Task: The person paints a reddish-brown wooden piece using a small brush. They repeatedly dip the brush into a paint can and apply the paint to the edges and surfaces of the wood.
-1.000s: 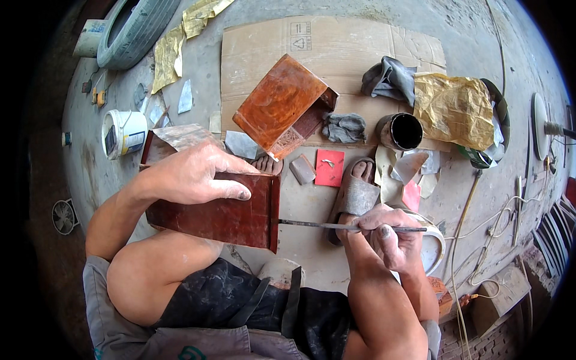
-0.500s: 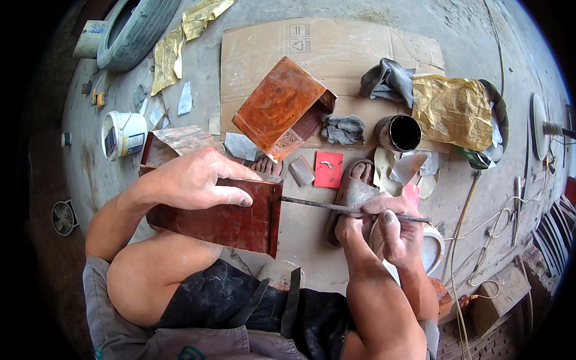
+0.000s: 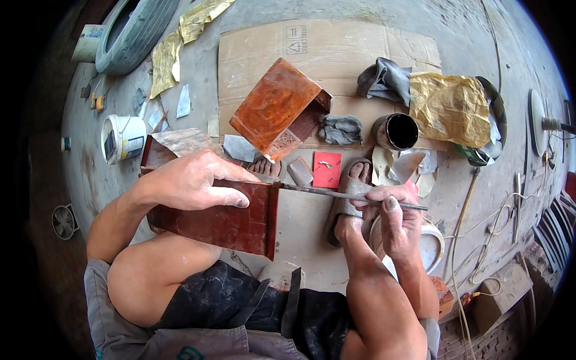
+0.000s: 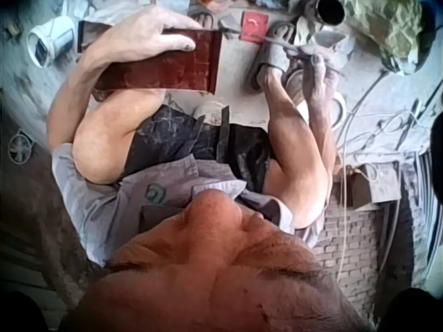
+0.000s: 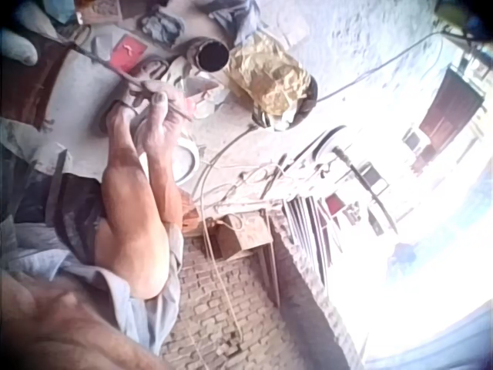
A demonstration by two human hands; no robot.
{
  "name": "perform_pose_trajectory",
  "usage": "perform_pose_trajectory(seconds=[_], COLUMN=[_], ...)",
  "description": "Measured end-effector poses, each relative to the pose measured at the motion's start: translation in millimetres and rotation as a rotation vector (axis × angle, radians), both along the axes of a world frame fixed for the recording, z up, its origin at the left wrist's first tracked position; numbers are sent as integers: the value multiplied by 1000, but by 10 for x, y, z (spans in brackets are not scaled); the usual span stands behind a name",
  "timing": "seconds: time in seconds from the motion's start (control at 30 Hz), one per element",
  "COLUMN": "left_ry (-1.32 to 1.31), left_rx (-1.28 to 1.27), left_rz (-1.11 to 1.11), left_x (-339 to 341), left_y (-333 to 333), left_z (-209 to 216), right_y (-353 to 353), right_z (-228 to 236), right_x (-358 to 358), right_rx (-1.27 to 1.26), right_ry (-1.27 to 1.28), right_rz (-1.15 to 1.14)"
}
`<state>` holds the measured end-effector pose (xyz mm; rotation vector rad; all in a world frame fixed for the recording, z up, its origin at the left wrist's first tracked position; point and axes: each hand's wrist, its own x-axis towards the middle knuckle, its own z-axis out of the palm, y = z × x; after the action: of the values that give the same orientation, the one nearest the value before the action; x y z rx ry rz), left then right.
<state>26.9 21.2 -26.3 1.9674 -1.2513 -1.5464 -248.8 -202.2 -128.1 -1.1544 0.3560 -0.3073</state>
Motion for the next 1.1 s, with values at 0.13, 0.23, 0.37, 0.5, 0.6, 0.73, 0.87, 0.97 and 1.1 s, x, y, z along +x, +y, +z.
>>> perform_pose_trajectory(seconds=[0.13,0.23,0.37,0.5,0.6,0.73,0.87,0.97,1.1], left_ry=[25,37,61,22,57,-17,5,38,191], left_rx=[-38,-37,-51,-88,-11,-15,17,-2,-34], left_rz=[27,31,59,80,106,99,141,180,209], left_x=[8,31,65,93,117,142,194,207,290], left_y=[22,6,25,59,33,109,125,183,302], left_z=[-20,-24,-45,-50,17,2,-12,-56,-24], right_y=[42,66,28,81,82,57,50,64,96], right_z=[-3,7,61,140,201,271,344,312,239], right_x=[-10,-21,-46,-97,-103,-82,-112,-102,-103], right_rx=[41,23,-16,11,-44,-85,-67,8,108], right_ry=[16,33,23,-16,-43,-47,-8,-11,13], right_rz=[-12,-15,96,157,204,279,302,257,202])
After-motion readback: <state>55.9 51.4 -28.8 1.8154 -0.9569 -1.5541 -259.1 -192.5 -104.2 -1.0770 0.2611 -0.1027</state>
